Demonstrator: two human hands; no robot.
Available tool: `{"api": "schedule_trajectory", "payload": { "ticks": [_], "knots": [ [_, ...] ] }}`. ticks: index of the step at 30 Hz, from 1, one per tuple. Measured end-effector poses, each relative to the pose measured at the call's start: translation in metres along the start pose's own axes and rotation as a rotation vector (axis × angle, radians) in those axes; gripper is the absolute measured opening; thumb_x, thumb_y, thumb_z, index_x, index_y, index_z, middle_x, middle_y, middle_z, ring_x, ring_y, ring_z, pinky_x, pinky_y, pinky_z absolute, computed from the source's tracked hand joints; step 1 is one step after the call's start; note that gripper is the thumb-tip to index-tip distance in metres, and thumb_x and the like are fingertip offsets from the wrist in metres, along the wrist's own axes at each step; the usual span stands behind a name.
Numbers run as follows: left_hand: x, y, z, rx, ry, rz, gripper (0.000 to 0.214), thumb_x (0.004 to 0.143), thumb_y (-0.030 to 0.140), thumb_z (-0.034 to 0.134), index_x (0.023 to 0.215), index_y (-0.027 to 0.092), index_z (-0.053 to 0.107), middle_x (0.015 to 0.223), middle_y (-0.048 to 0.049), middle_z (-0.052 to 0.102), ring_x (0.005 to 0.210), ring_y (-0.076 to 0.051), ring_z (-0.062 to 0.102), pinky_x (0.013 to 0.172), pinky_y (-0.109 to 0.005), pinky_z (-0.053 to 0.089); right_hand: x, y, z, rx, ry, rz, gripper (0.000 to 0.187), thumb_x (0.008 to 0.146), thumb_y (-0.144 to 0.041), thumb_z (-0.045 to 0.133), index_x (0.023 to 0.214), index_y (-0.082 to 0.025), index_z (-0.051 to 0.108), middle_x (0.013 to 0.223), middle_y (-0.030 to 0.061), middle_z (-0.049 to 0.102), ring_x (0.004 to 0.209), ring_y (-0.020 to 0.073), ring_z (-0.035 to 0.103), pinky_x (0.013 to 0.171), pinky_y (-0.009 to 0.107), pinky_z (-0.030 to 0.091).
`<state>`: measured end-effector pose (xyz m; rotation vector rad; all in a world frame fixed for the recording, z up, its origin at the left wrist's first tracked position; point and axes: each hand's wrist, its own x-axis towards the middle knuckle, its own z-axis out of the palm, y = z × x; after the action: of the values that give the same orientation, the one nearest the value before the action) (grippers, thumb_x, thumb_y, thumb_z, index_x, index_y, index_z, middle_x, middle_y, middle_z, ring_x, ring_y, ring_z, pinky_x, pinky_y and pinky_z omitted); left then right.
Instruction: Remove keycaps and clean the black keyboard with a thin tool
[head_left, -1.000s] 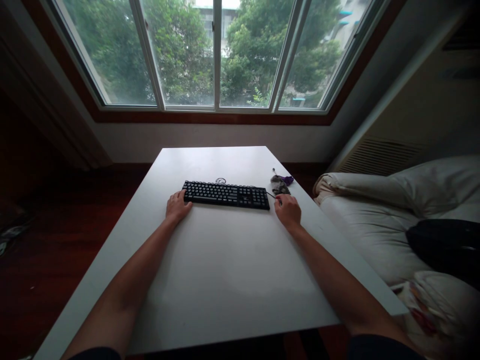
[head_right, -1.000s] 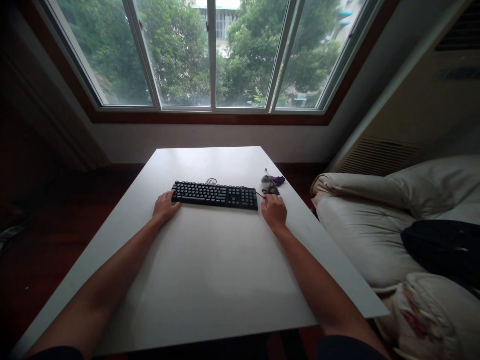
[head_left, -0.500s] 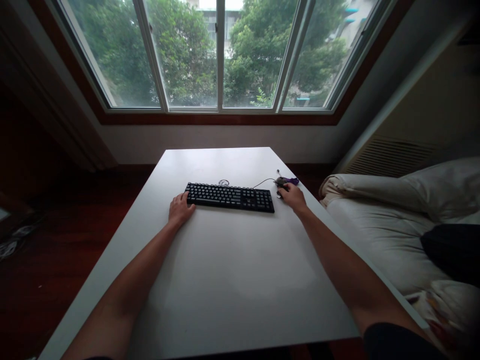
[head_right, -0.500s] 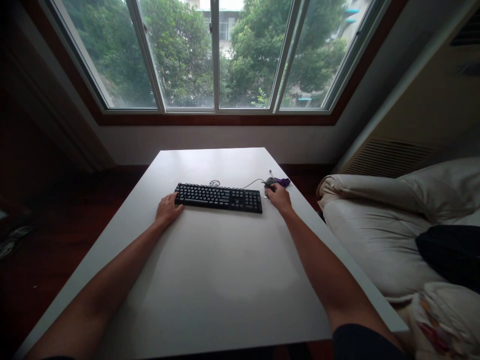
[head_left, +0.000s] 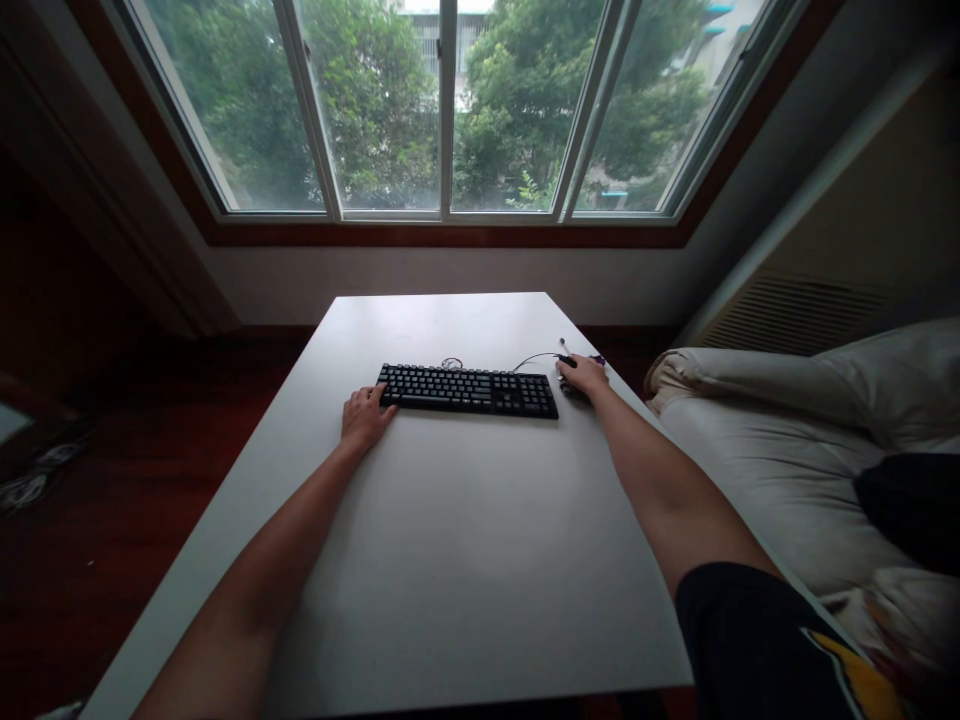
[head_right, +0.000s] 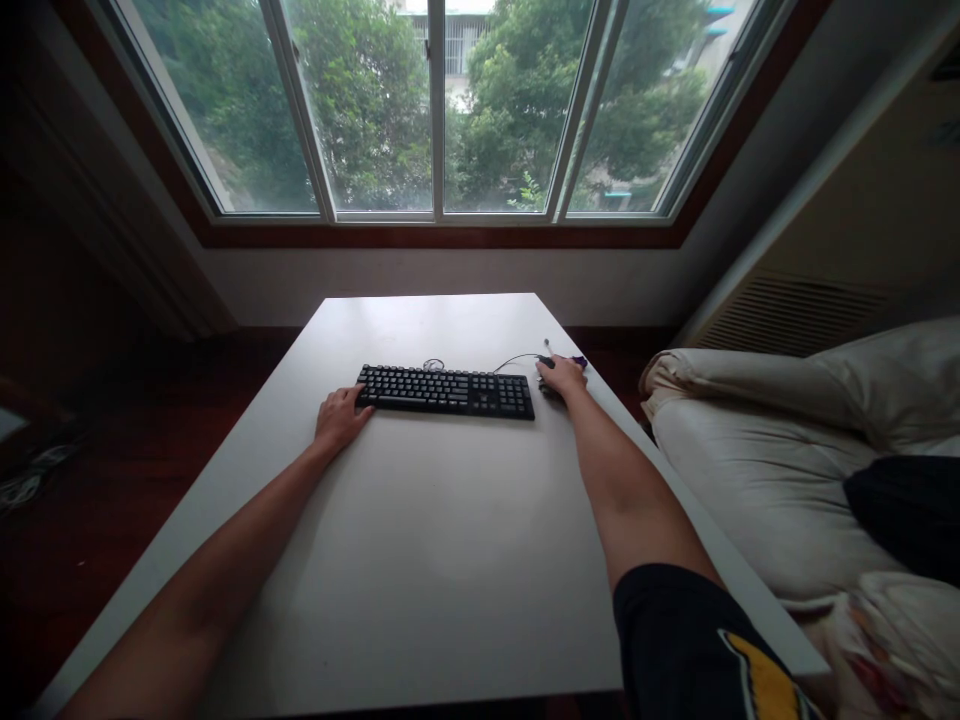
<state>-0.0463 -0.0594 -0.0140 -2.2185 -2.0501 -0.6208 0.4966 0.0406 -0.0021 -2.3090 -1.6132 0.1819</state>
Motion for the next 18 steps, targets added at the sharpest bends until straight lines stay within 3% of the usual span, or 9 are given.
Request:
{"api": "schedule_trajectory", "payload": {
  "ticks": [3,10,18],
  "knots": [
    [0.002,0.002,0.000,0.007,-0.017,-0.032,0.055,0.094,0.048,0.057,0.144,0.027,0.052,0.129,-0.0129,0.061,0.121,-0.033,0.052,0.104,-0.046,0.041,-0.006,0.019,0.010,0.043,-0.019,-0.072,0.071,0.093,-0.066,0.050,0.147,-0.019,0.055,0.140,0.0182,0.059,0.121,0.0333,0.056,0.101,0.042,0.045],
    [0.012,0.017,0.005,0.016,-0.039,-0.084,0.056,0.092,0.053,0.057,0.140,0.026,0.054,0.128,-0.0159,0.059,0.121,-0.036,0.050,0.102,-0.049,0.041,-0.037,0.034,0.023,0.057,0.193,-0.087,0.061,0.104,-0.055,0.028,0.137,-0.016,0.062,0.128,0.0181,0.066,0.117,0.0324,0.056,0.104,0.045,0.041],
    [0.014,0.052,0.014,-0.014,-0.029,-0.086,0.054,0.093,0.054,0.057,0.137,0.024,0.054,0.130,-0.0175,0.058,0.124,-0.037,0.049,0.103,-0.051,0.039,-0.051,0.046,0.025,0.157,0.225,-0.122,0.064,0.102,-0.057,0.034,0.142,-0.014,0.059,0.137,0.0165,0.063,0.125,0.0308,0.054,0.110,0.041,0.038]
  ]
}}
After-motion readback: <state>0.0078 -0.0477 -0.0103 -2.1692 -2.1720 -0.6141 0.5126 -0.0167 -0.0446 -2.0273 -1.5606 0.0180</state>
